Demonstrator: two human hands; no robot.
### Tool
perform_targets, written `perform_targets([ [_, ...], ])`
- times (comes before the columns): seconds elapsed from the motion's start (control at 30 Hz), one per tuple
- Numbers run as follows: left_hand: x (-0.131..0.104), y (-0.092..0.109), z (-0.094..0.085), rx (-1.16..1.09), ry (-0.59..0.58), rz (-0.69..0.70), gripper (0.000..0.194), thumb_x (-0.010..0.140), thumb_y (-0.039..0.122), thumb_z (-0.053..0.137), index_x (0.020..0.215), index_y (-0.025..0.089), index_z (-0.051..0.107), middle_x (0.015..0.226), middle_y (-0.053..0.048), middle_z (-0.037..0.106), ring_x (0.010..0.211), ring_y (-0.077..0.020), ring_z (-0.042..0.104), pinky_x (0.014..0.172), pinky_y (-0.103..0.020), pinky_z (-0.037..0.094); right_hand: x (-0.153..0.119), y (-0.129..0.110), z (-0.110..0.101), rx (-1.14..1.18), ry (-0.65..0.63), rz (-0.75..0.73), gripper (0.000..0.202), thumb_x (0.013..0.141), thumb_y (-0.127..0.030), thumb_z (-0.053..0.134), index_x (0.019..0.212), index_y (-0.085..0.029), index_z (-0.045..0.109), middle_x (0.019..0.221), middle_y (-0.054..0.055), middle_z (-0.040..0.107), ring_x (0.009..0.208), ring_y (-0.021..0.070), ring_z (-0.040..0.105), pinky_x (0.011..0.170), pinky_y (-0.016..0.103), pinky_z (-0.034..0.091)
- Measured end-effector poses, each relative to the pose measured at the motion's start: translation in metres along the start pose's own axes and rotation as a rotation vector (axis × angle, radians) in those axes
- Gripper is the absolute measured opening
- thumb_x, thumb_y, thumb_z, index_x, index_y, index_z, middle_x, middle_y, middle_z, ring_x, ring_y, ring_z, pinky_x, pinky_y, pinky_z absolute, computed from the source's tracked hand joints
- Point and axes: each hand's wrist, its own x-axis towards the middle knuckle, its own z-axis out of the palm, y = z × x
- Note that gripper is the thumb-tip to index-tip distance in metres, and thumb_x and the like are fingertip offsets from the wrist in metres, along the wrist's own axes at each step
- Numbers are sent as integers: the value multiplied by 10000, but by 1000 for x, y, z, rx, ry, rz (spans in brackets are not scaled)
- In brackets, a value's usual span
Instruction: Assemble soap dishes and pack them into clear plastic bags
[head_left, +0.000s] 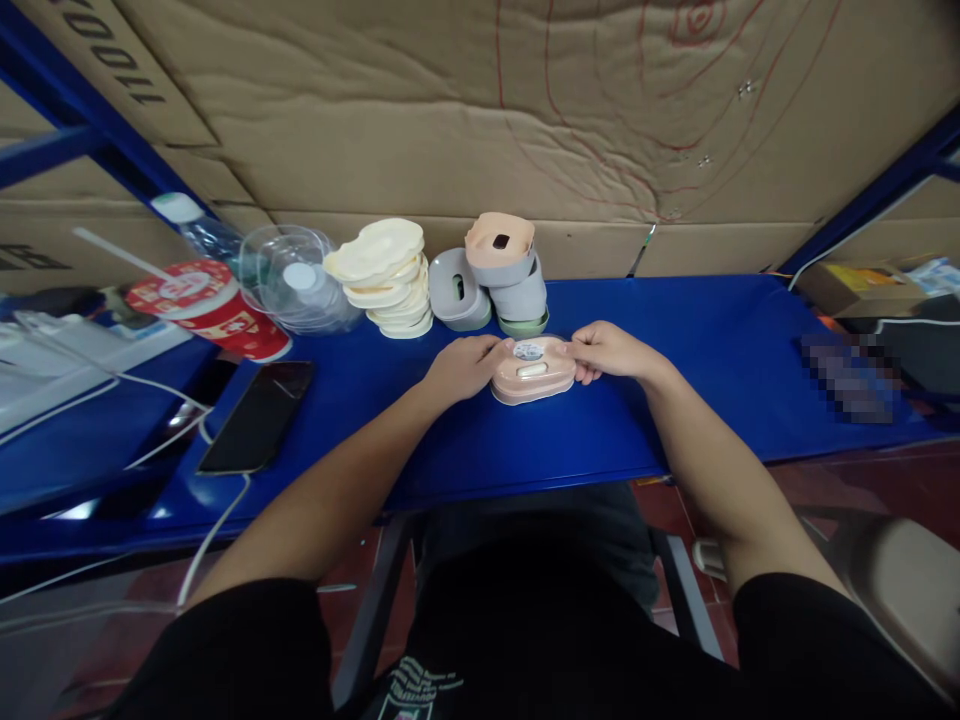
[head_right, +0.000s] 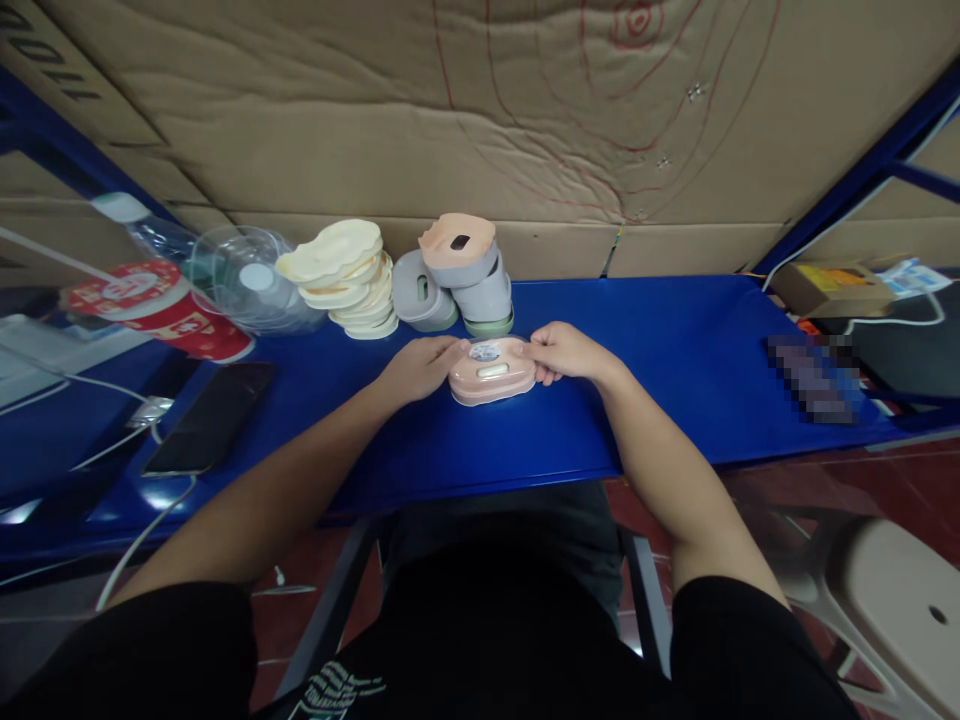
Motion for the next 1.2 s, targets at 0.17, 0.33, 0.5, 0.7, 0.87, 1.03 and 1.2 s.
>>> perform_targets([
  [0.17, 1, -5, 0, 12, 17, 12, 536, 1070, 553, 377, 1195, 230, 786, 1184, -87, 826, 1093, -288, 756, 954, -400, 549, -1, 0, 4, -5, 41, -77, 669, 792, -816, 790, 635, -206, 562, 624, 53, 739, 531, 133, 701, 485, 224, 523],
  [0.33, -1, -5, 1, 47, 22, -9, 544, 1085, 534, 351, 1255, 216, 758, 1240, -101, 809, 1155, -312, 743, 1004, -426, 532, -3, 0, 6, -55, 82, -129, 668, 741, -817, 812, 602, -232, 522, 602, 29, 721, 534, 148, 694, 505, 248, 511],
  [0.5, -2, -2, 1, 73, 13, -62, 512, 1091, 555, 376, 1226, 227, 745, 1166, -86, 817, 1083, -298, 751, 955, -408, 534, -1, 2, 3, -162, 159, -203, 615, 845, -780, 724, 607, -241, 547, 555, 3, 691, 528, 147, 657, 572, 269, 463],
  [0.7, -4, -1, -3, 85, 17, -45, 591, 1089, 641, 350, 1173, 224, 760, 1039, -68, 823, 966, -270, 757, 855, -375, 529, 2, 2, -2, -307, 303, -166, 513, 927, -657, 686, 654, -243, 553, 623, 13, 711, 604, 174, 661, 626, 300, 434],
  [0.87, -5, 2, -2, 89, -16, 102, 624, 1081, 650, 346, 990, 227, 795, 939, -45, 825, 867, -232, 746, 767, -344, 513, 5, 7, -6, -526, 641, -139, 251, 926, -463, 710, 816, -239, 696, 850, 64, 778, 798, 255, 690, 719, 367, 476],
  [1.03, -6, 3, 3, 98, -56, 186, 556, 1065, 637, 429, 1179, 242, 805, 1058, -46, 839, 945, -246, 762, 789, -353, 524, 0, 4, 0, -616, 670, -464, 364, 974, -544, 652, 1095, -225, 776, 1121, 128, 794, 1088, 342, 685, 1012, 512, 507],
  [1.2, -1, -8, 5, 130, 63, 122, 496, 1032, 606, 553, 1246, 224, 786, 929, -49, 817, 873, -245, 752, 768, -360, 524, -9, -10, 18, -673, 245, -747, 620, 868, -679, 769, 1348, -287, 740, 1382, 97, 728, 1311, 348, 625, 1180, 538, 421],
])
